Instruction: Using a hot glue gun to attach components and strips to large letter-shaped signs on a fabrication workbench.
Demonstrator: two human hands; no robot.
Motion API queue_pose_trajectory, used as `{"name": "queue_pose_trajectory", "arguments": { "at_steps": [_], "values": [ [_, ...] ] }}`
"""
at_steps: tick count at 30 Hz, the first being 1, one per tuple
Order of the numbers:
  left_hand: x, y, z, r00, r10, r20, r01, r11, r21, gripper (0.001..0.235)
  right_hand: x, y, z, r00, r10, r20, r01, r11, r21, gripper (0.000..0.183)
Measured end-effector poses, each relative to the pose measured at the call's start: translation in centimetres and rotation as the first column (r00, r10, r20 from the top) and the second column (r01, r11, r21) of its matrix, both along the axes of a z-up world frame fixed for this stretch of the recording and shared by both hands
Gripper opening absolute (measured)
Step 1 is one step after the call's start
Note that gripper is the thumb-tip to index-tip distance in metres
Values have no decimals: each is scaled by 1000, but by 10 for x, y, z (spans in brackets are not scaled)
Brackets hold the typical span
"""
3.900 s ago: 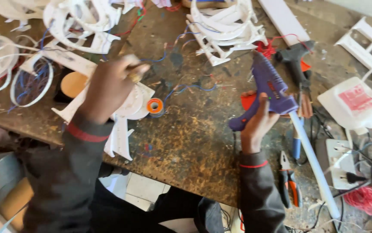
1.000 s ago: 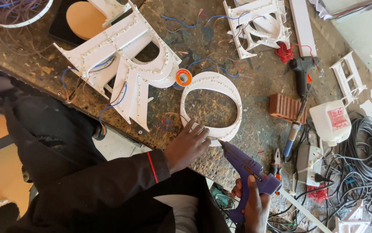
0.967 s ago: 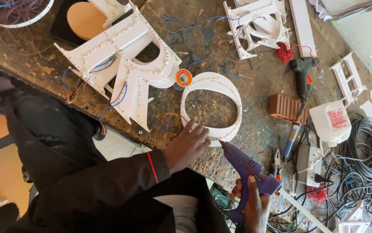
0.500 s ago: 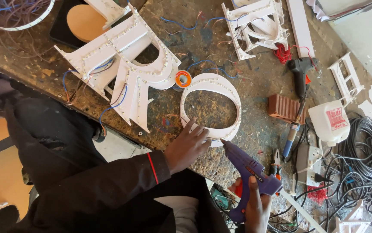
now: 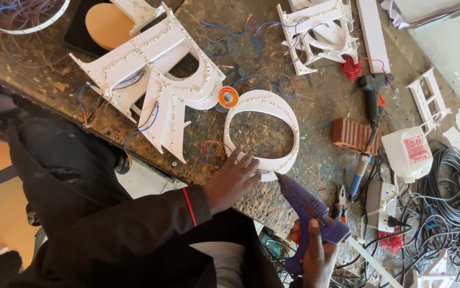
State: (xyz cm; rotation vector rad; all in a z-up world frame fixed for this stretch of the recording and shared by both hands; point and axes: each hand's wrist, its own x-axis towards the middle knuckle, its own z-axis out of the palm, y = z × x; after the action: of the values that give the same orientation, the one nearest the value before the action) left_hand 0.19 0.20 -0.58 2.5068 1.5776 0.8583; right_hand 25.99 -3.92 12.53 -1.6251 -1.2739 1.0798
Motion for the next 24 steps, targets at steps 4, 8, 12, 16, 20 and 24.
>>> {"name": "queue_pose_trajectory", "arguments": {
  "at_steps": [4,8,12,16,20,24],
  "values": [
    [-1,0,2,1000,-17,10,18,1000,-26,30,-9,1,8,997,18,69,-16,999,-34,51],
    [-1,-1,1,1000,-16,-10,15,999,-41,31,-12,2,5,1000,-22,-18,20,997,-68,47],
    [0,-1,0,1000,-28,0,28,997,-70,34,-7,2,0,998,4,-62,-7,998,-59,50],
    [0,0,-1,1000,-11,-7,11,999,-46,33,-2,4,-7,998,41,-53,-43,998,-43,49],
    [-1,0,0,1000,-21,-3,21,999,-39,31,-6,3,-6,998,-5,-58,2,999,-45,47],
    [-2,0,1,999,-49,0,49,995,-82,35,-7,2,2,998,21,-51,-25,997,-70,56]
  ]
}}
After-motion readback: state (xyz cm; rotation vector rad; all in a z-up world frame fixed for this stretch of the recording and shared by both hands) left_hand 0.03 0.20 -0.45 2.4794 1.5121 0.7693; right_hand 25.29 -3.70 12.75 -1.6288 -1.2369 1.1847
